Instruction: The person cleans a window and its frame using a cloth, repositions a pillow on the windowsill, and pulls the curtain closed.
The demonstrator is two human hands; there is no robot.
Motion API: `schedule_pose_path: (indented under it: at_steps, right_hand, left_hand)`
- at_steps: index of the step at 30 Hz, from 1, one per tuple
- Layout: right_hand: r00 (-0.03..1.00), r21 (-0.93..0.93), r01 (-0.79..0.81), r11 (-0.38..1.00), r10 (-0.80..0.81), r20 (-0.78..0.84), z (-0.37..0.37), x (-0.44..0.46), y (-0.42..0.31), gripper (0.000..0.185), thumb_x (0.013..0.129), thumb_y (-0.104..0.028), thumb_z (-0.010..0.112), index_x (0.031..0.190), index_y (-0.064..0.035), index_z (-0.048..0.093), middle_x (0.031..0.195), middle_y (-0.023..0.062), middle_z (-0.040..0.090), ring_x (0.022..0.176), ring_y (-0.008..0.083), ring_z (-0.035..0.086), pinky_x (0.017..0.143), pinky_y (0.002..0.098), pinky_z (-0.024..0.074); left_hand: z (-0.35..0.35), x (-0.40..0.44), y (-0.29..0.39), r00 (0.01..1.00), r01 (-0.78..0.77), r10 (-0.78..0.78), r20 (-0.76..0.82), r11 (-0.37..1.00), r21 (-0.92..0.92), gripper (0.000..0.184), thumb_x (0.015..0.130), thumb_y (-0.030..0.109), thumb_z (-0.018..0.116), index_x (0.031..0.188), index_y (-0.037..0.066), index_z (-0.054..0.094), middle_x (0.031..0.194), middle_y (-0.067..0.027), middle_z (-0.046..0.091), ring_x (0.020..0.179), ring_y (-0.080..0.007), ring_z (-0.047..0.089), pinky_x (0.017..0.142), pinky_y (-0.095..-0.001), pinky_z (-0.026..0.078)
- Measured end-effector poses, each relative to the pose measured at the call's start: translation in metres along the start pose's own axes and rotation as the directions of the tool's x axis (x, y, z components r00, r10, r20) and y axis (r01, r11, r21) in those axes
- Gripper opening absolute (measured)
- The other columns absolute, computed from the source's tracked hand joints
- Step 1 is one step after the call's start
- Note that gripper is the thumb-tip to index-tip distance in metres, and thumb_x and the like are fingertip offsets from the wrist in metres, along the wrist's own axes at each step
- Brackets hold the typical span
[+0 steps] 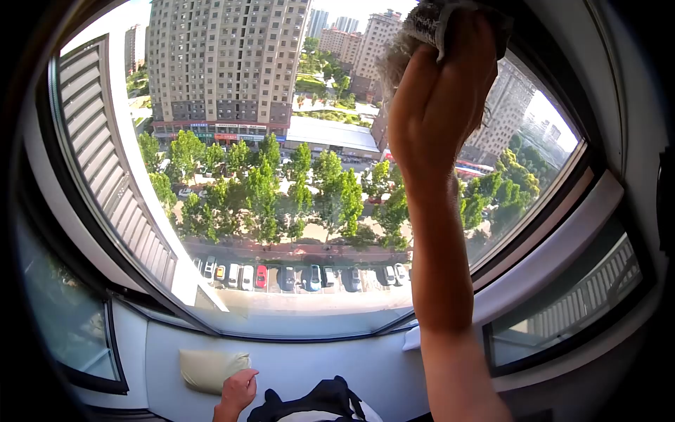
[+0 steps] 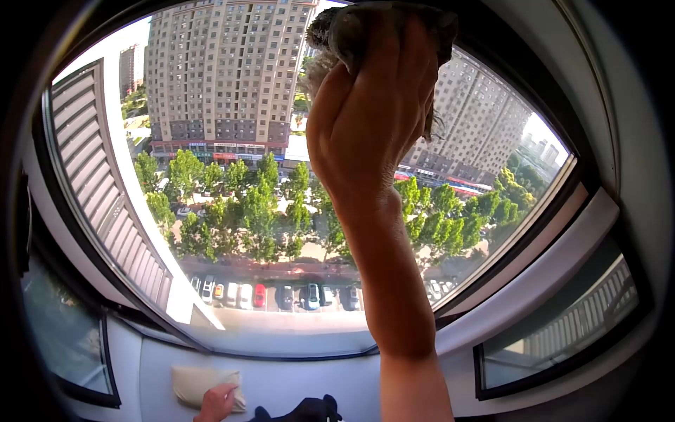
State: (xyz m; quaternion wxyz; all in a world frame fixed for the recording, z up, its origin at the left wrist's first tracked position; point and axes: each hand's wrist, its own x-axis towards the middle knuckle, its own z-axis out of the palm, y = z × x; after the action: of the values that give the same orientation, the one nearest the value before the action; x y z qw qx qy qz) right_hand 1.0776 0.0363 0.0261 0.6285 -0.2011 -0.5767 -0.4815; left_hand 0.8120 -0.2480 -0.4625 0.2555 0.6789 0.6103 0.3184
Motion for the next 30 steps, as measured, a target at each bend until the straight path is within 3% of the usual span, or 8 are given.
schedule_pose_path:
  at_steps: [1, 3, 5, 8, 11, 15, 23, 30]
  right_hand:
    - [0.998, -0.068, 0.012, 0.998, -0.016, -0.054, 0.011, 0.005, -0.017, 0.034, 0.091, -0.007, 0.049, 0.119, 0.0091, 0.059, 0.121, 0.0306, 0.059, 0.110, 0.0462, 0.060, 0.097, 0.0527, 0.0465]
    - [0.999, 0.010, -0.020, 1.000, 0.020, 0.028, 0.025, 0.023, -0.059, 0.036, 0.087, -0.003, 0.050, 0.119, 0.0105, 0.060, 0.120, 0.0332, 0.058, 0.110, 0.0516, 0.057, 0.100, 0.0536, 0.0449]
    - [1.000, 0.178, -0.008, 0.984, 0.008, -0.002, 0.044, 0.040, -0.098, 0.036, 0.083, -0.002, 0.051, 0.115, 0.0096, 0.062, 0.121, 0.0313, 0.059, 0.112, 0.0499, 0.057, 0.101, 0.0544, 0.0439]
    - [0.992, 0.257, 0.104, 0.961, -0.118, 0.040, 0.079, 0.065, -0.147, 0.040, 0.075, -0.001, 0.057, 0.114, 0.0058, 0.064, 0.122, 0.0264, 0.061, 0.114, 0.0457, 0.058, 0.101, 0.0537, 0.0457]
    - [0.977, 0.262, 0.091, 0.961, -0.137, 0.163, 0.096, 0.083, -0.193, 0.041, 0.074, 0.000, 0.057, 0.114, 0.0037, 0.065, 0.123, 0.0242, 0.061, 0.116, 0.0439, 0.057, 0.102, 0.0527, 0.0456]
    - [0.959, 0.423, 0.175, 0.889, -0.251, 0.131, 0.135, 0.092, -0.240, 0.045, 0.074, -0.003, 0.063, 0.118, 0.0010, 0.064, 0.126, 0.0210, 0.061, 0.122, 0.0394, 0.055, 0.105, 0.0506, 0.0435]
    - [0.922, 0.427, 0.263, 0.865, -0.356, 0.153, 0.211, 0.110, -0.316, 0.053, 0.080, -0.011, 0.067, 0.130, 0.0007, 0.056, 0.126, 0.0211, 0.061, 0.120, 0.0377, 0.056, 0.106, 0.0475, 0.0420]
    - [0.915, 0.417, 0.293, 0.860, -0.379, 0.139, 0.233, 0.115, -0.347, 0.055, 0.081, -0.013, 0.063, 0.132, 0.0049, 0.053, 0.128, 0.0227, 0.059, 0.122, 0.0381, 0.054, 0.107, 0.0484, 0.0407]
  left_hand:
    - [-0.005, -0.006, -0.001, 0.999, -0.006, 0.006, -0.043, 1.000, 0.008, 0.017, 0.087, 0.005, 0.059, 0.098, 0.004, 0.072, 0.097, -0.0149, 0.072, 0.090, -0.0338, 0.070, 0.078, -0.0406, 0.057]
    - [-0.017, -0.020, 0.002, 0.996, -0.006, 0.003, -0.091, 1.000, -0.024, 0.016, 0.088, 0.007, 0.060, 0.099, 0.004, 0.072, 0.098, -0.0151, 0.073, 0.091, -0.0335, 0.070, 0.079, -0.0401, 0.056]
    - [-0.023, -0.043, 0.003, 0.989, 0.074, -0.075, -0.127, 0.997, -0.014, 0.017, 0.089, 0.009, 0.060, 0.101, 0.004, 0.071, 0.101, -0.0149, 0.073, 0.092, -0.0331, 0.070, 0.080, -0.0393, 0.056]
    - [-0.024, -0.073, -0.006, 0.976, 0.122, -0.134, -0.170, 0.990, -0.076, 0.018, 0.090, 0.010, 0.060, 0.103, 0.007, 0.071, 0.103, -0.0140, 0.073, 0.092, -0.0329, 0.070, 0.080, -0.0393, 0.057]
    - [-0.023, -0.098, -0.013, 0.954, 0.204, -0.219, -0.206, 0.975, -0.091, 0.017, 0.090, 0.011, 0.060, 0.102, 0.007, 0.071, 0.101, -0.0132, 0.073, 0.091, -0.0324, 0.070, 0.079, -0.0397, 0.057]
    - [-0.022, -0.127, -0.028, 0.924, 0.275, -0.286, -0.254, 0.958, -0.075, 0.016, 0.090, 0.011, 0.060, 0.101, 0.008, 0.071, 0.100, -0.0125, 0.073, 0.090, -0.0321, 0.070, 0.078, -0.0399, 0.058]
    - [-0.032, -0.166, -0.043, 0.794, 0.383, -0.409, -0.449, 0.911, -0.152, 0.015, 0.090, 0.010, 0.060, 0.100, 0.007, 0.071, 0.100, -0.0131, 0.073, 0.092, -0.0338, 0.070, 0.080, -0.0404, 0.058]
    - [-0.019, -0.187, -0.060, 0.780, 0.445, -0.462, -0.421, 0.884, -0.146, 0.016, 0.088, 0.008, 0.061, 0.101, 0.006, 0.070, 0.100, -0.0144, 0.073, 0.091, -0.0342, 0.070, 0.080, -0.0414, 0.058]
